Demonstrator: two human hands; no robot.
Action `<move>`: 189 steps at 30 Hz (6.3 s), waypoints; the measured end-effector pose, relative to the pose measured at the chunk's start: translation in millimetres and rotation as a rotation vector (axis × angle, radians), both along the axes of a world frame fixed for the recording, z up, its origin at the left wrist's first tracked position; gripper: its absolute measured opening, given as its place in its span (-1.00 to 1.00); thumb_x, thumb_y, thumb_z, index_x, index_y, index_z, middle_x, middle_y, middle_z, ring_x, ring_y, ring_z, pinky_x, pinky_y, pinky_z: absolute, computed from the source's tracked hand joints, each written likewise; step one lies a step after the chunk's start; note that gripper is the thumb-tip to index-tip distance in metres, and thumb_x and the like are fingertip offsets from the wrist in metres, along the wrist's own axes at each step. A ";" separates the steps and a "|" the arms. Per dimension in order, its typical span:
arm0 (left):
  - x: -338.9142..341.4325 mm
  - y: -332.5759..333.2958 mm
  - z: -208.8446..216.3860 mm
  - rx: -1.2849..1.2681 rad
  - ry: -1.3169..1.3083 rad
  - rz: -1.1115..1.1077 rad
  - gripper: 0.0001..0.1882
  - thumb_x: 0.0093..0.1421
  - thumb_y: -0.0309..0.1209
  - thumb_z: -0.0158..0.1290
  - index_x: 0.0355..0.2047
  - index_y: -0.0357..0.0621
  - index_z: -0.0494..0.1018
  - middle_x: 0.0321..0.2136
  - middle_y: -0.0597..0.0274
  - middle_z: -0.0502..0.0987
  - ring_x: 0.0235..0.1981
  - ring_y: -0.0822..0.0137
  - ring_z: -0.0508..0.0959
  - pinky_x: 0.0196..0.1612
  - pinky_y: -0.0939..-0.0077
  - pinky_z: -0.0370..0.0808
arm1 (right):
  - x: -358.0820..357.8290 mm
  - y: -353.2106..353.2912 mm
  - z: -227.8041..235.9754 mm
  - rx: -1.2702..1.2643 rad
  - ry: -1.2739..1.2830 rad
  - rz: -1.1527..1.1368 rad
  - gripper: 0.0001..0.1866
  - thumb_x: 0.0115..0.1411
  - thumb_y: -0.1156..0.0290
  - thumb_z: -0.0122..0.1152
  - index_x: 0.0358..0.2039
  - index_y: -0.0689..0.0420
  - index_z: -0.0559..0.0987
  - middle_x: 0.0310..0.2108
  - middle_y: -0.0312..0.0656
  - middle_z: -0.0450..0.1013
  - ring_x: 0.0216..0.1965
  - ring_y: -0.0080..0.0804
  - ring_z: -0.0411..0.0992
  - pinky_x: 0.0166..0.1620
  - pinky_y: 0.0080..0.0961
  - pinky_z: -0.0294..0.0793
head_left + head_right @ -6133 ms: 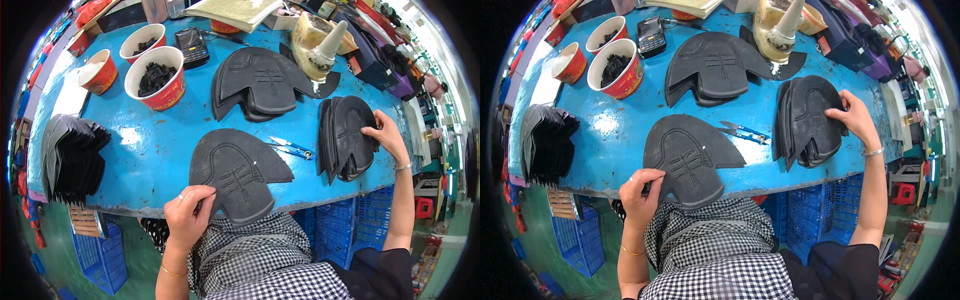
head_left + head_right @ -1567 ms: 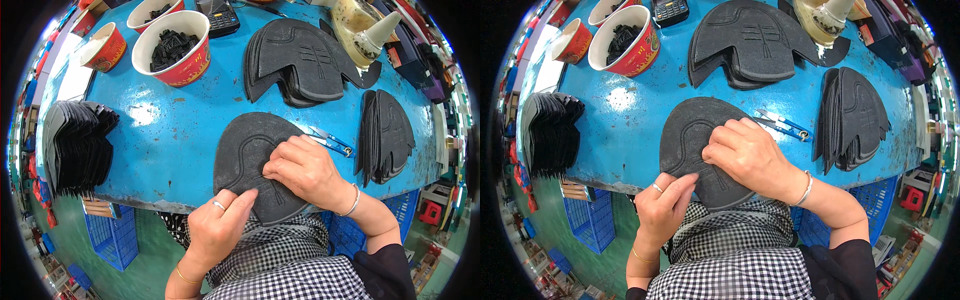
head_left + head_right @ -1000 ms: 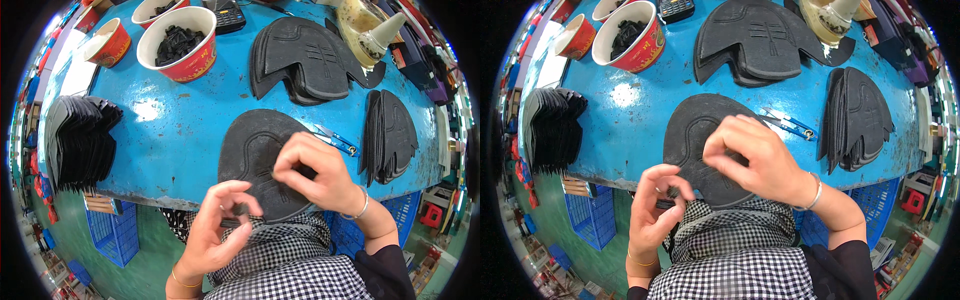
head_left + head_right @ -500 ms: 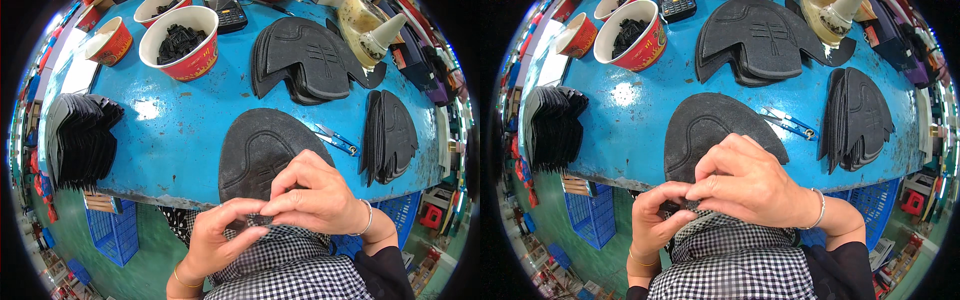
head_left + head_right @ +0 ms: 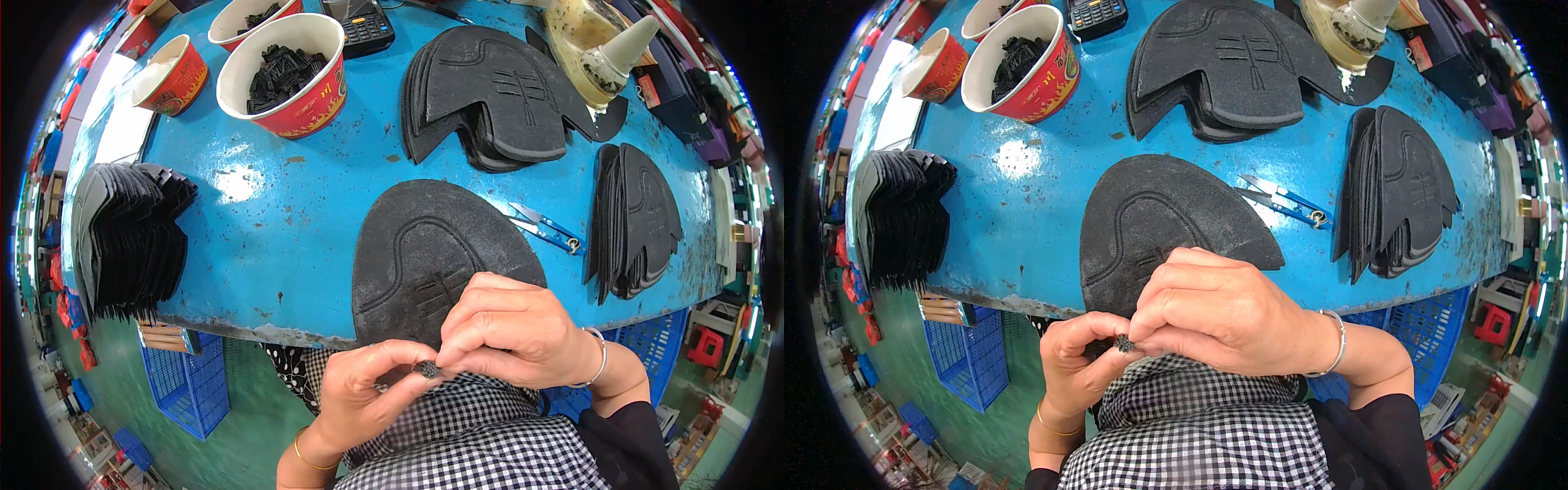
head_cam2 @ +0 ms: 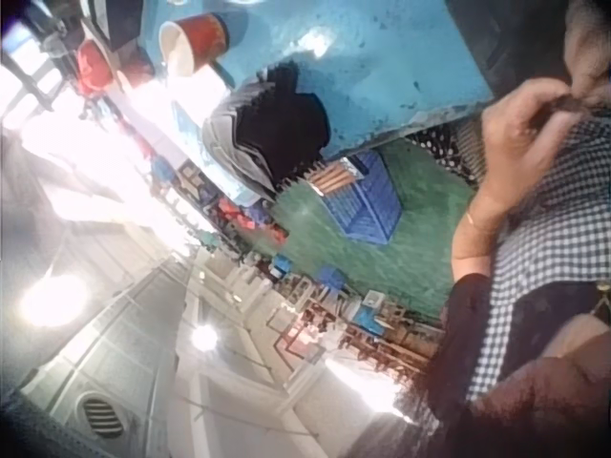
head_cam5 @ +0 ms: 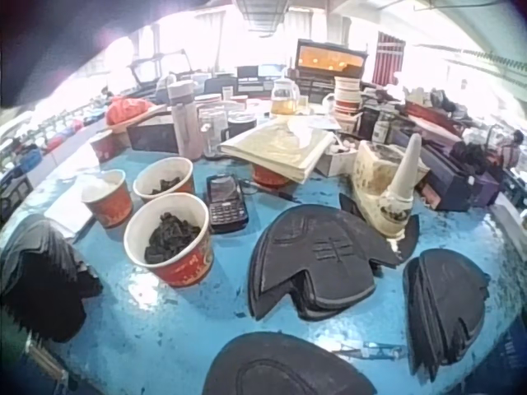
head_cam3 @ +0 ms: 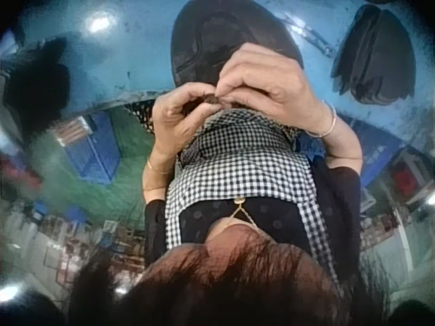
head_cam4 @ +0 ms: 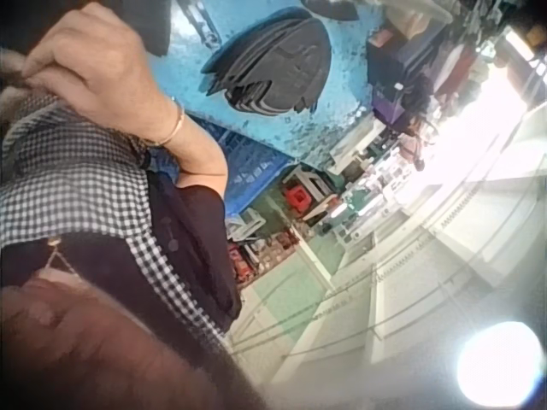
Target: Manually attaching and pressing small black components into the grooves of a shoe upper.
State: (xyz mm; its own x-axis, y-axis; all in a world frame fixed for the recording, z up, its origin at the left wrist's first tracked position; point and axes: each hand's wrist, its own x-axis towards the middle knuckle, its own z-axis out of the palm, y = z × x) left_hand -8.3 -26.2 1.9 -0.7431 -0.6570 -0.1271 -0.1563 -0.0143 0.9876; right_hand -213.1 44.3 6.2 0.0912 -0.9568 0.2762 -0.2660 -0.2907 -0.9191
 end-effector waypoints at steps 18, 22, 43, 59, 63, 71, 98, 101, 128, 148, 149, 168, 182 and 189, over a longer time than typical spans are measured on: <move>-6.0 -12.0 -20.5 -0.196 0.080 0.101 -0.82 0.06 -0.67 0.22 -0.29 -0.26 0.56 -0.41 0.18 0.66 -0.48 0.49 0.61 -0.44 0.69 0.49 | -28.1 0.5 -4.0 0.055 0.291 -0.226 -0.93 0.05 0.50 0.36 -0.43 0.11 0.62 -0.42 -0.29 0.54 -0.33 -0.34 0.49 -0.22 -0.41 0.44; -14.4 -15.5 -6.5 -0.257 -0.032 -0.058 -0.76 0.06 -0.62 0.22 -0.22 -0.23 0.59 -0.44 0.23 0.62 -0.61 0.54 0.49 -0.54 0.66 0.40 | -23.0 1.4 -0.8 0.061 0.275 -0.138 -0.92 0.06 0.44 0.37 -0.42 0.07 0.62 -0.39 -0.36 0.52 -0.28 -0.39 0.45 -0.18 -0.43 0.37; -11.9 -4.5 -21.9 0.061 0.153 0.105 -0.83 0.06 -0.65 0.22 -0.31 -0.25 0.54 -0.39 0.27 0.67 -0.56 0.68 0.53 -0.54 0.78 0.42 | -22.7 -1.0 2.5 0.041 0.274 -0.051 -0.88 0.05 0.41 0.39 -0.43 0.06 0.59 -0.42 -0.37 0.48 -0.30 -0.38 0.43 -0.19 -0.43 0.34; -28.5 -16.6 -29.8 -0.808 -0.046 -0.061 -0.73 -0.20 -0.65 0.25 -0.43 -0.13 0.52 -0.27 0.20 0.68 -0.51 0.35 0.62 -0.52 0.54 0.52 | -39.1 -11.5 -19.1 0.008 0.679 -0.204 -0.89 0.00 0.44 0.37 -0.46 0.06 0.58 -0.26 -0.37 0.46 -0.16 -0.37 0.41 -0.12 -0.39 0.34; -29.3 -15.7 -27.6 -0.879 -0.112 -0.116 -0.75 -0.19 -0.58 0.24 -0.43 -0.11 0.51 -0.19 0.24 0.69 -0.55 0.41 0.58 -0.52 0.56 0.51 | -38.2 -13.4 -18.1 0.003 0.696 -0.187 -0.90 0.01 0.43 0.35 -0.46 0.07 0.57 -0.27 -0.35 0.45 -0.16 -0.36 0.40 -0.10 -0.37 0.32; -32.3 -16.6 -23.4 -0.990 -0.223 -0.184 -0.76 -0.18 -0.56 0.22 -0.43 -0.10 0.50 -0.16 0.29 0.68 -0.60 0.43 0.54 -0.53 0.59 0.48 | -31.8 -15.2 -7.8 0.199 0.645 -0.229 -0.87 0.01 0.46 0.32 -0.48 0.09 0.49 -0.31 -0.33 0.42 -0.21 -0.32 0.35 -0.10 -0.35 0.27; 2.8 23.9 -4.9 0.838 0.546 0.145 -0.39 0.31 -0.23 -0.08 0.31 -0.20 0.13 0.36 -0.19 0.11 0.34 0.04 0.23 0.31 0.04 0.24 | 26.0 17.5 -8.1 -0.227 0.532 -0.289 -0.59 -0.17 0.25 0.51 -0.24 -0.01 0.65 -0.29 -0.38 0.51 -0.25 -0.37 0.42 -0.13 -0.33 0.32; 17.2 18.8 -19.9 0.635 0.596 0.095 -0.37 0.25 -0.25 0.01 0.27 -0.26 0.18 0.31 -0.17 0.20 0.24 0.05 0.33 0.20 0.13 0.38 | 25.6 23.1 -9.6 -0.052 0.117 -0.215 -0.65 -0.06 0.31 0.51 -0.22 0.06 0.66 -0.33 -0.31 0.56 -0.29 -0.38 0.46 -0.17 -0.40 0.39; 20.4 21.7 6.2 -0.344 0.086 0.096 -0.67 -0.05 -0.63 0.32 -0.22 -0.14 0.65 -0.25 0.17 0.67 -0.37 0.41 0.66 -0.43 0.62 0.57 | 27.3 22.8 5.6 -0.093 0.047 -0.229 -0.74 -0.04 0.49 0.50 -0.28 0.11 0.69 -0.40 -0.27 0.57 -0.40 -0.44 0.50 -0.38 -0.54 0.45; 16.4 11.5 -6.6 -0.201 0.027 0.085 -0.80 -0.02 -0.57 0.32 -0.34 -0.08 0.64 -0.37 0.33 0.68 -0.74 0.70 0.29 -0.67 0.73 0.19 | -0.9 15.3 6.5 0.108 0.116 0.015 -0.88 0.03 0.53 0.39 -0.40 0.14 0.61 -0.44 -0.27 0.53 -0.38 -0.35 0.51 -0.30 -0.44 0.43; 16.9 9.7 -6.1 -0.200 0.019 0.105 -0.80 -0.02 -0.57 0.32 -0.35 -0.08 0.64 -0.37 0.33 0.68 -0.74 0.69 0.30 -0.67 0.73 0.20 | -4.1 14.2 4.1 0.111 0.114 0.015 -0.88 0.03 0.53 0.39 -0.40 0.14 0.61 -0.44 -0.27 0.53 -0.38 -0.35 0.51 -0.30 -0.44 0.43; 0.7 -6.7 -28.1 -0.863 -0.137 -0.060 -0.70 -0.22 -0.62 0.26 -0.40 -0.07 0.59 -0.19 0.30 0.68 -0.57 0.46 0.55 -0.57 0.61 0.44 | -8.0 -1.2 -28.7 0.051 0.481 -0.297 -0.90 -0.02 0.43 0.43 -0.47 0.06 0.65 -0.33 -0.38 0.48 -0.21 -0.35 0.39 -0.15 -0.39 0.30; 5.9 -6.2 -11.9 -0.434 -0.100 0.013 -0.77 -0.04 -0.54 0.30 -0.32 -0.09 0.61 -0.34 0.35 0.69 -0.70 0.54 0.40 -0.64 0.63 0.34 | -7.8 2.6 -16.5 0.016 0.330 -0.228 -0.83 -0.08 0.40 0.47 -0.46 0.02 0.62 -0.37 -0.35 0.48 -0.26 -0.33 0.42 -0.21 -0.39 0.30; 2.4 0.2 -6.9 -0.432 -0.058 -0.005 -0.76 -0.05 -0.54 0.34 -0.32 -0.11 0.62 -0.43 0.31 0.68 -0.74 0.54 0.38 -0.66 0.62 0.27 | 10.8 9.2 -1.7 -0.063 0.256 -0.194 -0.81 -0.07 0.40 0.49 -0.40 -0.01 0.67 -0.45 -0.44 0.50 -0.36 -0.44 0.43 -0.27 -0.47 0.29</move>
